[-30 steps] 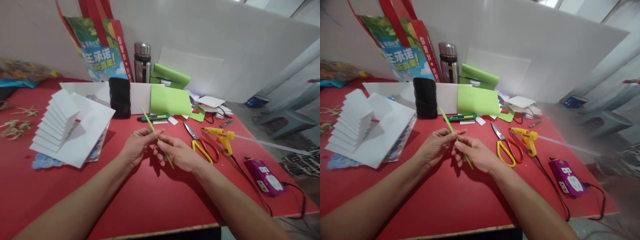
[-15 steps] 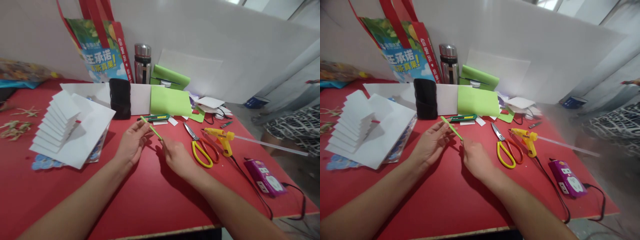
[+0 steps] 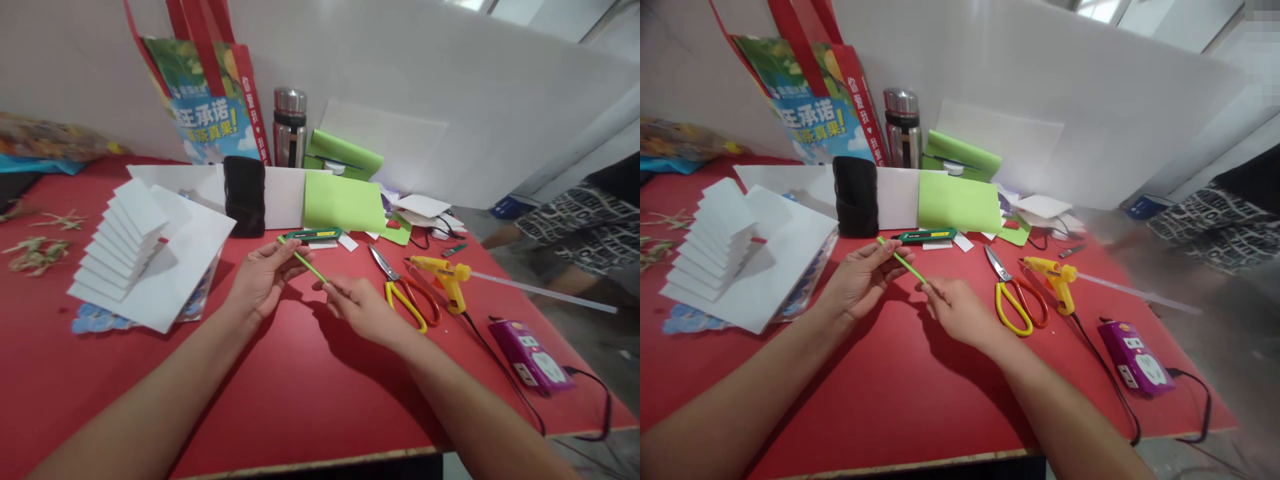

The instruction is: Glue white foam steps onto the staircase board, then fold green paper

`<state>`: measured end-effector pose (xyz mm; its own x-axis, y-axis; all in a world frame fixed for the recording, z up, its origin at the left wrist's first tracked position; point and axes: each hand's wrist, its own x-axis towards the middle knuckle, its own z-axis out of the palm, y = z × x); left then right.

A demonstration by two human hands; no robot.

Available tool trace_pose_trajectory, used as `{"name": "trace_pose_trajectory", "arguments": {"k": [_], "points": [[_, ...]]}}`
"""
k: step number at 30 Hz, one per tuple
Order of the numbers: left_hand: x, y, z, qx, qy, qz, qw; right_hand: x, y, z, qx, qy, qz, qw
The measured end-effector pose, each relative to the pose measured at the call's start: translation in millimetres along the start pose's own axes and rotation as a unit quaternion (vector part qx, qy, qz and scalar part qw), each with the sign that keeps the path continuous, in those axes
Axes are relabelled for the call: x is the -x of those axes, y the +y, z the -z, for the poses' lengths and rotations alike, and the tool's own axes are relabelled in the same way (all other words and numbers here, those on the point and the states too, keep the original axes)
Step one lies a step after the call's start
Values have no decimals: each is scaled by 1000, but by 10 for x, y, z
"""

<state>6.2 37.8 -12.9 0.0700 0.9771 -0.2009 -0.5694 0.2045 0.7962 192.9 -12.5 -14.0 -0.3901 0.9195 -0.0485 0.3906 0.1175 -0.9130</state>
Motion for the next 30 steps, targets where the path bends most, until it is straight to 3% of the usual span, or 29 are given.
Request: {"name": "trace_pose_trajectory", "arguments": {"k": [2,4,7,15,19,23,30], "points": [[-11,7,21,17,-22,-7,1000,2,-18,41,-168,-58,-52,983],[-17,8,37,31,-35,-16,999,1,-29,68,-300,-108,-98,943],[-14,-3,41,28,-31,-17,999,-7,-29,74,-364,-124,-127,914],[14,-76,13,4,5,6,1000,-51,-16,-34,-144,-7,-64,987],[46,-159,-16,1,-19,41,999,-69,38,-42,-84,30,-34,995],[70,-257,-26,-18,-7,86,996,-72,58,-50,-57,41,-11,998],[35,-259,18,-19,-23,50,998,-63,33,-46,-64,26,-18,997]]}}
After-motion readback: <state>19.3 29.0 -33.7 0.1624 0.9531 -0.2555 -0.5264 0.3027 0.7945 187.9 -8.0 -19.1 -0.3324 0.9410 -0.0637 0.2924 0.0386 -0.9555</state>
